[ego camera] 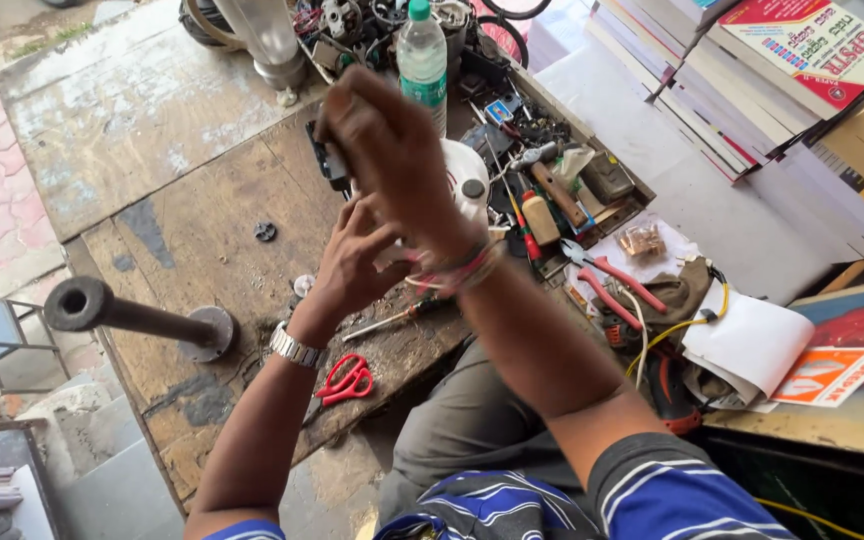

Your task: The person reassembles a small appliance by placing the white top cover onto the red base, aligning it, and then using a screwdriver to tighten multiple screws around the perimeter. The person rotates the unit to access different screw locations and continues tightening until the cover is secured.

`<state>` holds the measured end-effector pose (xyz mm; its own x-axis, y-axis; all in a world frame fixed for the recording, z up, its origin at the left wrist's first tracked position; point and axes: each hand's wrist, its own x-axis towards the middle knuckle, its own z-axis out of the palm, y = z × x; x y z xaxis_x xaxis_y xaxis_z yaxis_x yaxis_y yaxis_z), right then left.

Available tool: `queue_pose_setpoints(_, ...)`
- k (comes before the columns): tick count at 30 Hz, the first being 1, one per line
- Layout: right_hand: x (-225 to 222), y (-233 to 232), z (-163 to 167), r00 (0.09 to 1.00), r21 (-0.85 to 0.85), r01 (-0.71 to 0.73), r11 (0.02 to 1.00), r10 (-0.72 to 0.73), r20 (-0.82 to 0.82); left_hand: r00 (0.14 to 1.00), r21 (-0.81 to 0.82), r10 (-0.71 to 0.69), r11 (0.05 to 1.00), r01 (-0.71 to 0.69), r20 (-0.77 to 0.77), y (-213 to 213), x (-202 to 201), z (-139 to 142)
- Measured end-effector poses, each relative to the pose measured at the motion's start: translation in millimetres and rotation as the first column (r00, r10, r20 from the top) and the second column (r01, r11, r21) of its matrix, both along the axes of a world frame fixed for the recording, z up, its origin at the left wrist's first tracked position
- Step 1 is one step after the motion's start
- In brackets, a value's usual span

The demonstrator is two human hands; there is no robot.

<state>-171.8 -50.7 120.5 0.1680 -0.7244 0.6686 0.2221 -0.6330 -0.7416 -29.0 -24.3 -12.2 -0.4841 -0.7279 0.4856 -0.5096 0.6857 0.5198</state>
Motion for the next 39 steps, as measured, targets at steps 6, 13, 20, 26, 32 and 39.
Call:
queue_pose_setpoints(6, -31, -43, 30, 0.52, 0.109, -0.85, 0.515, 0.854, 0.024, 1.0, 0.018, -0.015, 1.0, 0.016, -0.015, 5, 0, 11)
queue_pose_setpoints(13, -12, 0, -2, 0.989, 0.06, -0.129, 0.99, 0.124, 0.086, 1.0, -0.076, 0.012, 0.997, -0.012, 0.007, 1, 2, 3)
queue_pose_setpoints(20, 6, 21, -6, 0.953, -0.033, 0.302, 0.953, -0.302, -0.011, 1.0, -0.039, -0.004, 0.999, 0.004, 0.022, 2, 0, 6)
queue_pose_setpoints(26, -33, -34, 23, 0.685, 0.107, -0.724, 0.682, 0.729, -0.008, 1.0, -0.064, -0.019, 0.998, 0.02, 0.024, 7, -2, 17)
queue_pose_setpoints(32, -24, -38, -2, 0.653, 0.11, -0.757, 0.644, 0.742, 0.15, 0.997, 0.08, 0.029, 0.996, -0.035, 0.07, 9, 1, 16)
queue_pose_setpoints(39, 5, 16, -16, 0.977, -0.069, 0.133, 0.989, -0.12, 0.175, 0.999, -0.006, 0.016, 1.0, -0.016, 0.033, -1, 1, -1)
